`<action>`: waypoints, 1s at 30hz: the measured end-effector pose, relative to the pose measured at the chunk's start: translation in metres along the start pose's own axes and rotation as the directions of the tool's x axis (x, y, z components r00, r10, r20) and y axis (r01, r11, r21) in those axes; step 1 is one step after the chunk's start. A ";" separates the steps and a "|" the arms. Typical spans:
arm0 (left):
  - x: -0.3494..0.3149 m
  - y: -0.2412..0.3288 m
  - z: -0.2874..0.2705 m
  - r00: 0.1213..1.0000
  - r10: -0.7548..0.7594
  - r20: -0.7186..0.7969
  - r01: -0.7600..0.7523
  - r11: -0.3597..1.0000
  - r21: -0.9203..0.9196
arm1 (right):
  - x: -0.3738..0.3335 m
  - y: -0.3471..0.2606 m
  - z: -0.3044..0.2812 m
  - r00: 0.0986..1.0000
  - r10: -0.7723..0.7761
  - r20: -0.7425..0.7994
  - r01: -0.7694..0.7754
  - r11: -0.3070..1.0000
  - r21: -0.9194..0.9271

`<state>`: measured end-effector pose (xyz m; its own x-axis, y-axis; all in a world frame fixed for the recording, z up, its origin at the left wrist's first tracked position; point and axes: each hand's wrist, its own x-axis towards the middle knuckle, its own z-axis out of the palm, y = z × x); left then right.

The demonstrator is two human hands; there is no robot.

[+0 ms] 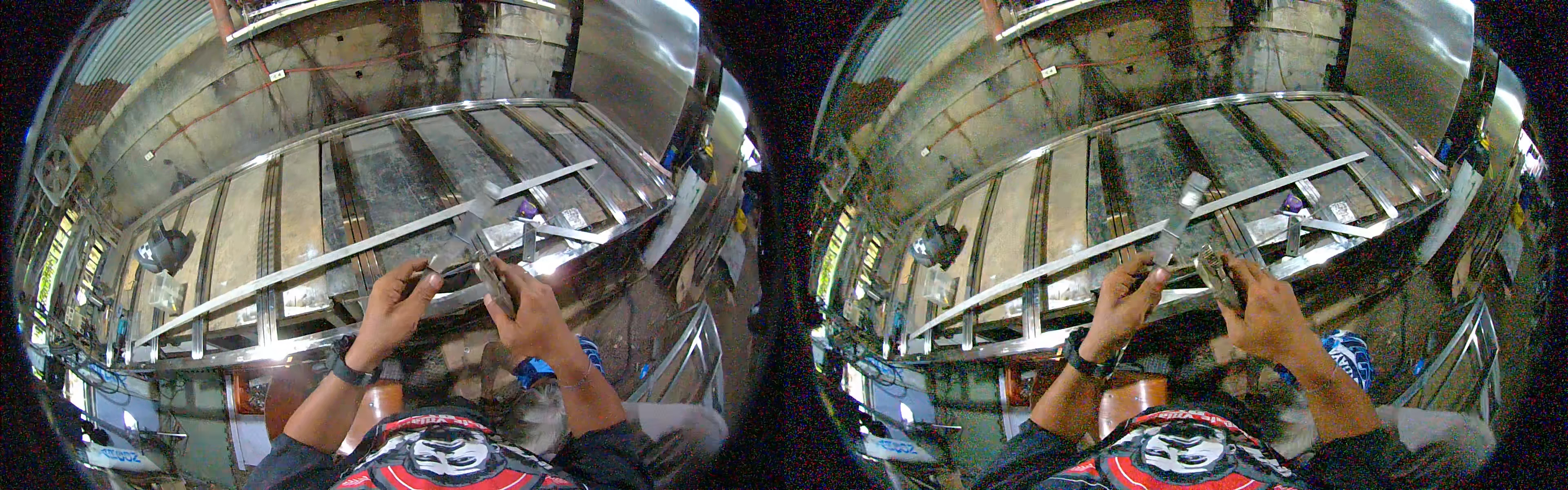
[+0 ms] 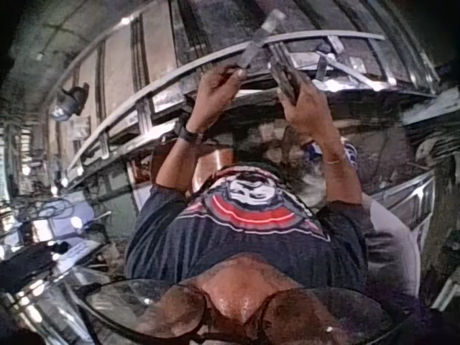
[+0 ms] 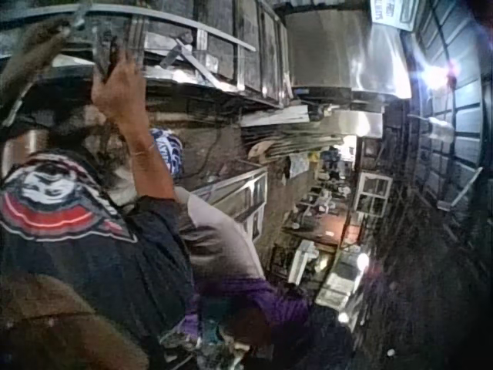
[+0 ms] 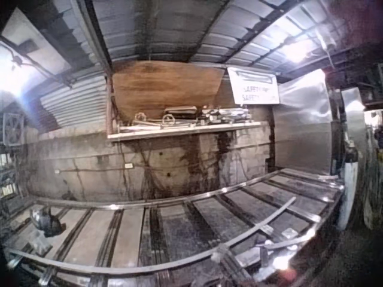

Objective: The person uses pliers to bend a thin metal strip into a stepped profile, repeatedly clamping and bending at marked intervals. The person holds the strip with one hand and operates the pliers with the other, creating a series of right-angle bends along the strip.

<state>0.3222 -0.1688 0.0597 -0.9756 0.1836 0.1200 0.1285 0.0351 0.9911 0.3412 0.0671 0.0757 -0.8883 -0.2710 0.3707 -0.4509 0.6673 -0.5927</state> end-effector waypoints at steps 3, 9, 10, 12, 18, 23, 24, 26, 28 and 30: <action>-0.003 -0.008 0.009 0.992 0.082 -0.099 -0.078 0.996 0.042 | 0.012 0.014 -0.003 0.967 -0.255 0.019 0.254 0.949 -0.186; -0.004 -0.011 0.022 0.959 0.174 -0.222 -0.177 0.984 0.006 | 0.025 0.008 -0.008 0.891 -0.448 0.079 0.443 0.817 -0.368; -0.004 -0.014 0.021 0.964 0.169 -0.206 -0.178 0.984 -0.027 | 0.027 0.005 -0.007 0.884 -0.457 0.098 0.456 0.797 -0.396; -0.003 -0.014 0.018 0.970 0.115 -0.214 -0.129 0.990 -0.056 | 0.029 -0.010 -0.007 0.888 -0.440 0.132 0.453 0.789 -0.416; 0.001 -0.014 0.012 0.956 0.082 -0.283 -0.136 0.975 -0.177 | 0.040 -0.025 -0.007 0.868 -0.460 0.187 0.489 0.727 -0.482; 0.001 -0.008 0.003 0.900 0.246 -0.360 -0.277 0.960 -0.038 | 0.058 -0.034 -0.004 0.829 -0.523 0.199 0.543 0.668 -0.509; 0.001 -0.008 -0.001 0.890 0.288 -0.354 -0.291 0.956 0.045 | 0.063 -0.036 -0.003 0.814 -0.547 0.194 0.561 0.659 -0.501; 0.000 -0.007 -0.002 0.850 0.342 -0.400 -0.313 0.940 0.137 | 0.066 -0.038 -0.001 0.793 -0.579 0.190 0.589 0.647 -0.485; 0.001 -0.009 -0.006 0.783 0.453 -0.427 -0.368 0.890 0.270 | 0.069 -0.026 0.004 0.766 -0.615 0.190 0.620 0.626 -0.473; 0.002 -0.012 -0.005 0.747 0.480 -0.460 -0.360 0.874 0.326 | 0.071 -0.023 0.003 0.760 -0.622 0.189 0.623 0.616 -0.482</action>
<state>0.3174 -0.1739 0.0481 -0.7492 -0.2979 0.5916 0.5218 0.2845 0.8042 0.2884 0.0307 0.1130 -0.4113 -0.7521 0.5150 -0.7896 0.5762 0.2110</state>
